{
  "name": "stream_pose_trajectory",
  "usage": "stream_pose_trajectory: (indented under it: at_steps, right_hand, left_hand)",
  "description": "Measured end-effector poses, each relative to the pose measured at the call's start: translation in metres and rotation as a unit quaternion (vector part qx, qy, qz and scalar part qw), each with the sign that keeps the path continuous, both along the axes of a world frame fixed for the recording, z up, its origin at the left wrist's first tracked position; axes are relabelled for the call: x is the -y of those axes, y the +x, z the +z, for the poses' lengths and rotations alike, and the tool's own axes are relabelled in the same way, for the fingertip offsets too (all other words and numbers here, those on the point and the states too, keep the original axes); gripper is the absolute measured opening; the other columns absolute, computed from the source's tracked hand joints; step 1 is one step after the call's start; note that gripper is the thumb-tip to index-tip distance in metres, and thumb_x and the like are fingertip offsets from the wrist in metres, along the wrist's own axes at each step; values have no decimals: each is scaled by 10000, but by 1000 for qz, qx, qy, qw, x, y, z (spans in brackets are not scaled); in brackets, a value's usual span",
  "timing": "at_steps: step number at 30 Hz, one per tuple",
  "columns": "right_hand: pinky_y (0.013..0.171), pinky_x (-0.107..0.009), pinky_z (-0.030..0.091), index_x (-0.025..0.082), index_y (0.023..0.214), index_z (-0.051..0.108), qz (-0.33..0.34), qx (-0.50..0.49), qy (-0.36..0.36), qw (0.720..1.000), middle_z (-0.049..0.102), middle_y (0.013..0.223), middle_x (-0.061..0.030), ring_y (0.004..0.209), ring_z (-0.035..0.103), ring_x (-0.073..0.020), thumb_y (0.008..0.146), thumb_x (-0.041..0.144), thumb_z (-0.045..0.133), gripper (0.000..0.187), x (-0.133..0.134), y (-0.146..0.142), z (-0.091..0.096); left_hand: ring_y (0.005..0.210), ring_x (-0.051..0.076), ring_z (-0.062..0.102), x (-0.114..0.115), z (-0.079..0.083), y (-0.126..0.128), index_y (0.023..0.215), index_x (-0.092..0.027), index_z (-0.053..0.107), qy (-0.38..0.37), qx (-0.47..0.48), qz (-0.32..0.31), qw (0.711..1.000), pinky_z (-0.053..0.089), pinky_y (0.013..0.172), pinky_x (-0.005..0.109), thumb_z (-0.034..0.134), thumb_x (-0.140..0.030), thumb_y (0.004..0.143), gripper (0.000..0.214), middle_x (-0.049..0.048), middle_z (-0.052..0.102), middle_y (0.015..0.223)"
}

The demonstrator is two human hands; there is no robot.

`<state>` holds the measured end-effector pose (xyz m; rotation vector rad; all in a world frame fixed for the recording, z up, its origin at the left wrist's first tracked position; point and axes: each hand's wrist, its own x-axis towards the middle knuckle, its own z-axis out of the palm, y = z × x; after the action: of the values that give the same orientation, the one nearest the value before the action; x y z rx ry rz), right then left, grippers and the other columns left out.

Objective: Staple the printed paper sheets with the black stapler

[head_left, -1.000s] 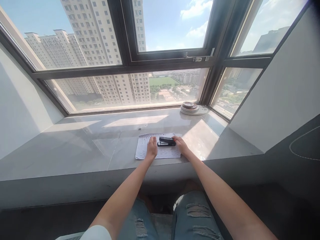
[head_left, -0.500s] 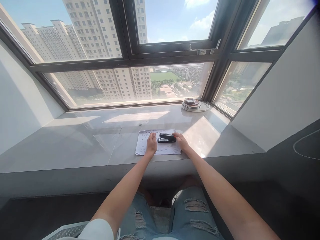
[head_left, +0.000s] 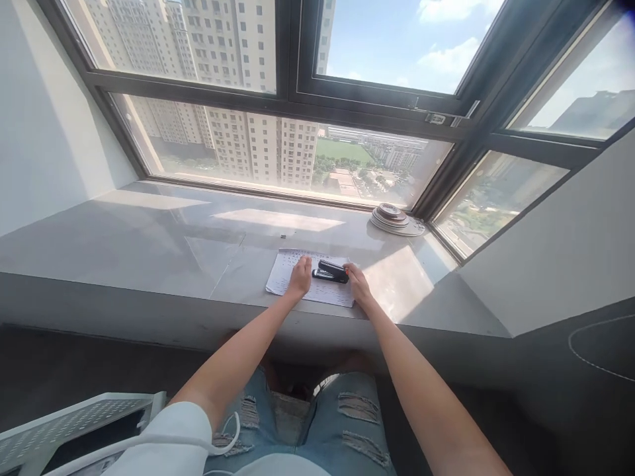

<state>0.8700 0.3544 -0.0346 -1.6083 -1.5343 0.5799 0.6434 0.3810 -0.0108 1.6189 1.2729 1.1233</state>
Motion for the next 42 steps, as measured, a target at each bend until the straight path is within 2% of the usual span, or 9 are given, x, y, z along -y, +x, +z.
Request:
stream_pose_trajectory:
  at_steps: [9, 15, 19, 23, 26, 32, 36, 40, 42]
  right_hand:
    - [969, -439, 452, 254, 1088, 617, 1, 30, 1, 1000, 652, 1009, -75, 1027, 570, -285, 978, 481, 294, 409, 0, 0, 0]
    - [965, -437, 442, 242, 1104, 620, 2, 30, -5, 1000, 654, 1048, -91, 1053, 565, -294, 979, 480, 284, 431, 4, -1, 5]
    - [969, -431, 445, 248, 1153, 619, 4, 16, 5, 1000, 659, 1092, -91, 1054, 570, -284, 1007, 515, 265, 467, 10, -3, 11]
    - [1030, -448, 424, 275, 1278, 612, 38, 49, 17, 998, 655, 1140, -86, 1139, 551, -296, 953, 570, 471, 461, 16, -5, 16]
    - [1004, -464, 429, 260, 1239, 625, 50, 109, 38, 992, 663, 1094, -86, 1096, 559, -307, 855, 486, 626, 446, 19, -7, 17]
    - [925, -431, 438, 249, 1034, 584, 60, 156, 72, 983, 672, 1040, -78, 1018, 572, -289, 824, 397, 642, 264, 23, -11, 18]
    - [964, -449, 422, 263, 1055, 546, 88, 173, 55, 979, 695, 1092, -71, 1010, 602, -282, 872, 399, 616, 239, 24, -15, 16]
    - [1073, -532, 351, 249, 1106, 536, 90, 248, 82, 961, 716, 1025, -66, 940, 639, -266, 945, 338, 547, 184, 27, -16, 14]
    - [1043, -522, 389, 241, 1167, 548, 94, 285, 98, 949, 715, 1029, -78, 948, 644, -275, 948, 288, 539, 224, 29, -16, 14]
  left_hand:
    - [1115, 274, 635, 1, 1, 2, 1137, -212, 639, -2, -3, 11, 1000, 470, 941, 377, 293, -570, 1071, 503, 131, 703, 1159]
    - [1011, 279, 652, 1, 3, 2, 1105, -210, 641, -2, -3, 17, 1000, 481, 903, 395, 282, -563, 1074, 505, 134, 709, 1055]
    - [1105, 273, 649, -1, -1, 2, 1113, -207, 644, -1, 6, 17, 1000, 481, 964, 392, 249, -561, 1079, 531, 144, 710, 1150]
    - [1212, 276, 629, -2, -4, 1, 1175, -197, 635, -1, 16, 20, 1000, 479, 1010, 398, 218, -558, 1080, 560, 156, 696, 1255]
    - [1227, 273, 624, -3, -5, 2, 1189, -198, 630, 1, 16, 24, 1000, 475, 1023, 401, 206, -529, 1084, 548, 153, 691, 1275]
    - [1175, 275, 642, -5, -7, 3, 1155, -213, 632, 10, 4, 28, 1000, 486, 1010, 413, 326, -368, 1067, 354, 129, 712, 1209]
    - [1230, 275, 621, -7, -9, 4, 1191, -195, 621, 16, -6, 31, 999, 470, 1058, 427, 381, -193, 1007, 303, 145, 685, 1273]
    - [1309, 281, 572, -6, -11, 4, 1263, -158, 592, 18, -14, 30, 999, 452, 1096, 414, 452, -57, 906, 396, 186, 615, 1374]
    - [1295, 286, 579, -5, -10, 3, 1290, -154, 576, 13, -18, 25, 999, 478, 1058, 399, 484, -37, 885, 431, 196, 594, 1395]
